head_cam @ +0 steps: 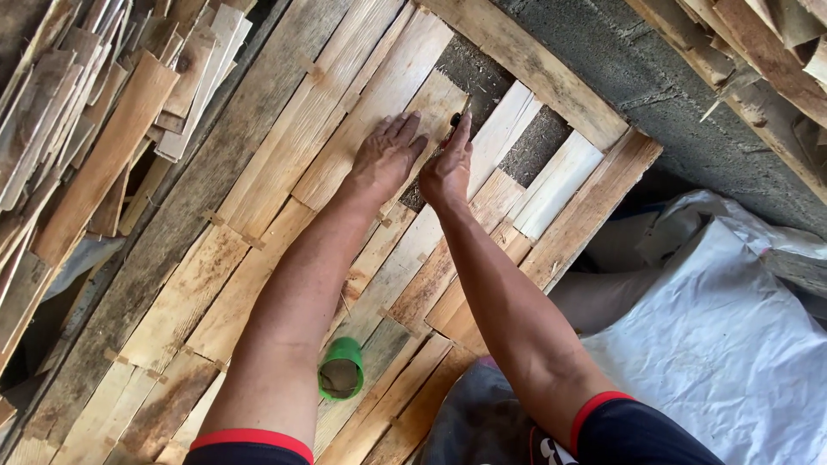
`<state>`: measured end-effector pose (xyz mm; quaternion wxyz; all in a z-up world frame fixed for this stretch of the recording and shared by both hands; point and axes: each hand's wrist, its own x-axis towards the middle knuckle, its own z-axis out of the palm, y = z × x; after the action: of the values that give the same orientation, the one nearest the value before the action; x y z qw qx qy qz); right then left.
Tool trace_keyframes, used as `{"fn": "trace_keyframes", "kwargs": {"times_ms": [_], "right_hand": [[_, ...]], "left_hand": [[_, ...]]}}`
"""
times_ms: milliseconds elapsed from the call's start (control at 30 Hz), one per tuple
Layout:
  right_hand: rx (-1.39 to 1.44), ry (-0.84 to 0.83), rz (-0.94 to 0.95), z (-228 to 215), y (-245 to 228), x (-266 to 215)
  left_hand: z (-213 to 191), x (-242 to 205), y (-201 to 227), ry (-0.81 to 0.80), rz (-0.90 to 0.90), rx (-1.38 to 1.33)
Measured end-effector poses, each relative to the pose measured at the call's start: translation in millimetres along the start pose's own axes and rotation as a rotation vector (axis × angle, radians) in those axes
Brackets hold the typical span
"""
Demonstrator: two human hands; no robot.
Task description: Cutting and fitting small wooden strips onto a larger panel.
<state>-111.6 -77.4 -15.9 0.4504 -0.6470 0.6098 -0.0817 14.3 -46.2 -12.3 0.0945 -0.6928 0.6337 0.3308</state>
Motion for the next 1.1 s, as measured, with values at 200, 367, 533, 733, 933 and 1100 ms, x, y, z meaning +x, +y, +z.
{"fn": "trace_keyframes", "kwargs": {"times_ms": [200, 367, 533, 733, 933, 1100], "right_hand": [[0.045, 0.002, -0.013, -1, -7, -1], [-0.085, -0.073, 0.025, 2, 21, 25], [-1.372, -0.485, -0.154, -19, 19, 43], [-0.124, -0.233, 0.206, -63, -56, 11], [0.025, -0.214, 0.349, -61, -65, 5], [0.009, -0.205, 0.318, -59, -67, 3]], "left_hand": [[9, 6, -5, -0.006, -0.021, -0.04], [6, 2, -2, -0.03, 0.03, 0.083], [-1, 0, 0, -0.049, 0.055, 0.14], [-7, -2, -2, -0.027, 0.082, 0.164], [-9, -1, -8, -0.035, 0.112, 0.174], [0, 4, -13, -0.028, 0.123, 0.153]]}}
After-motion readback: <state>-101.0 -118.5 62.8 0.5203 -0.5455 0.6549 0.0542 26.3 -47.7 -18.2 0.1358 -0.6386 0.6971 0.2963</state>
